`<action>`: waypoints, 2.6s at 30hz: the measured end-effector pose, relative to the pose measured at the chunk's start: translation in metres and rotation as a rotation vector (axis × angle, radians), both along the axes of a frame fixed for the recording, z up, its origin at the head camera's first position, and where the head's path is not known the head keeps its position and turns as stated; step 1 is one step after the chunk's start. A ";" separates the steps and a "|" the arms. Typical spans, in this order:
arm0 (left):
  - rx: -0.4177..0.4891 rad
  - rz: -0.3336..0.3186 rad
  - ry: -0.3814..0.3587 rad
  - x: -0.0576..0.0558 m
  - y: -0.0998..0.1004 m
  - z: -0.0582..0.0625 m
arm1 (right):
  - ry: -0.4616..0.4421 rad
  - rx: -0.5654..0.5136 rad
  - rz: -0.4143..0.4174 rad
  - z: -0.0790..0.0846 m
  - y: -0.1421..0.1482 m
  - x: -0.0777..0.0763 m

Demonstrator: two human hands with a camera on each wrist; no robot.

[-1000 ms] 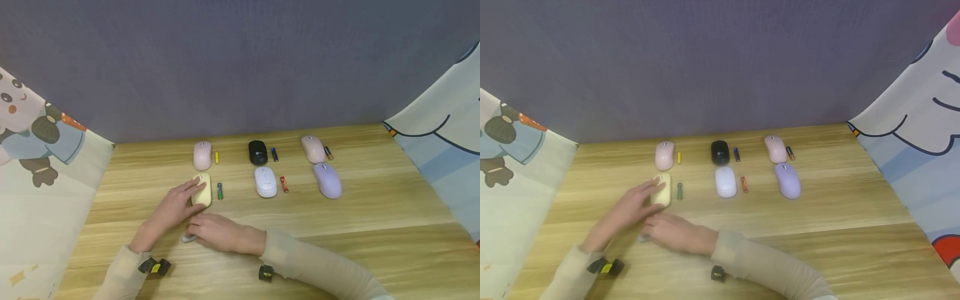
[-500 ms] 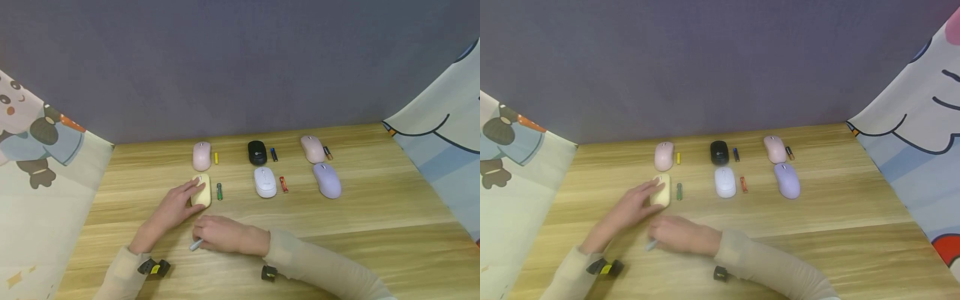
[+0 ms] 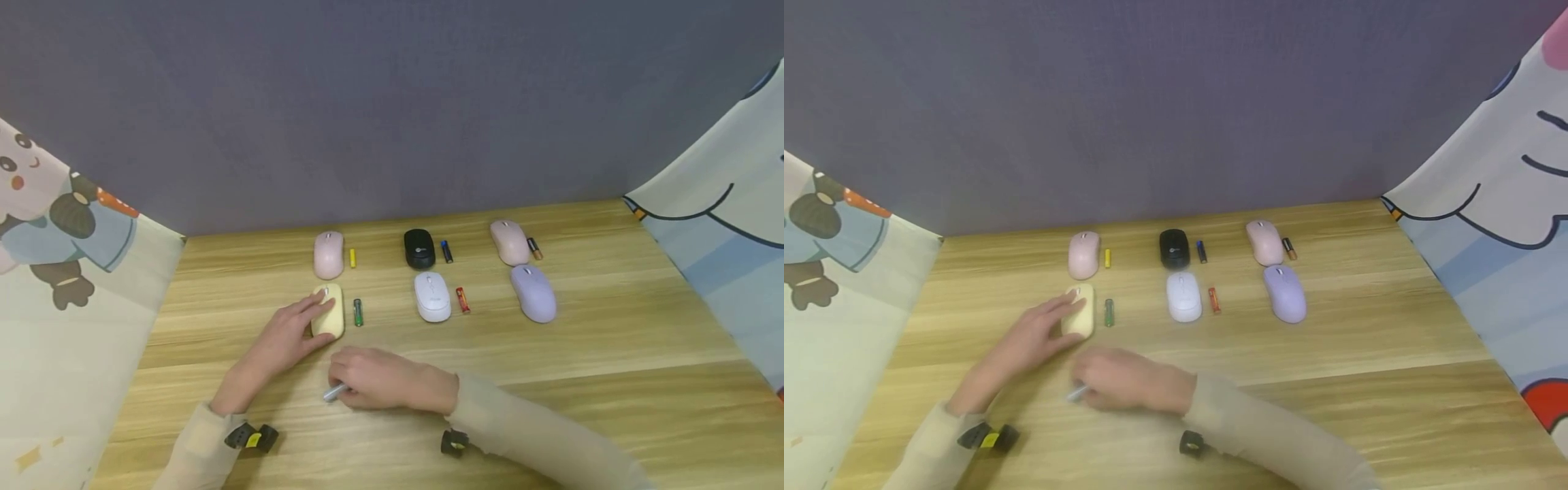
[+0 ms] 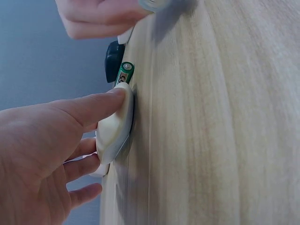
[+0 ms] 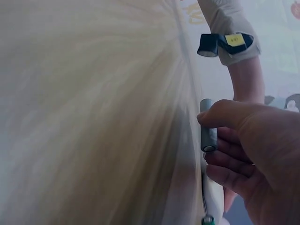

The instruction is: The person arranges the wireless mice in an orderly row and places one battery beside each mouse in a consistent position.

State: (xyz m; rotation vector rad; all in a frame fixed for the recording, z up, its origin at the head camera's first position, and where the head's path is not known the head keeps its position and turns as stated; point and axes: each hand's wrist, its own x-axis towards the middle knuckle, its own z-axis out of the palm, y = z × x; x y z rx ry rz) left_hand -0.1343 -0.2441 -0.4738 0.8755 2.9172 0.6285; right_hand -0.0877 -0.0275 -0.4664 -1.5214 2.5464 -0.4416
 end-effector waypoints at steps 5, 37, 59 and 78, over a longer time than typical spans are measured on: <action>0.001 0.002 -0.007 0.000 0.000 0.001 | -0.051 -0.022 -0.060 0.004 0.020 -0.003; 0.008 -0.006 0.005 0.005 0.000 0.007 | 0.053 -0.458 -0.592 0.033 0.184 -0.024; -0.016 0.011 -0.033 0.004 -0.001 0.005 | 0.193 -0.493 -0.833 0.023 0.259 -0.019; -0.008 0.019 -0.033 0.004 0.000 0.001 | 0.136 -0.361 -1.112 0.001 0.316 -0.022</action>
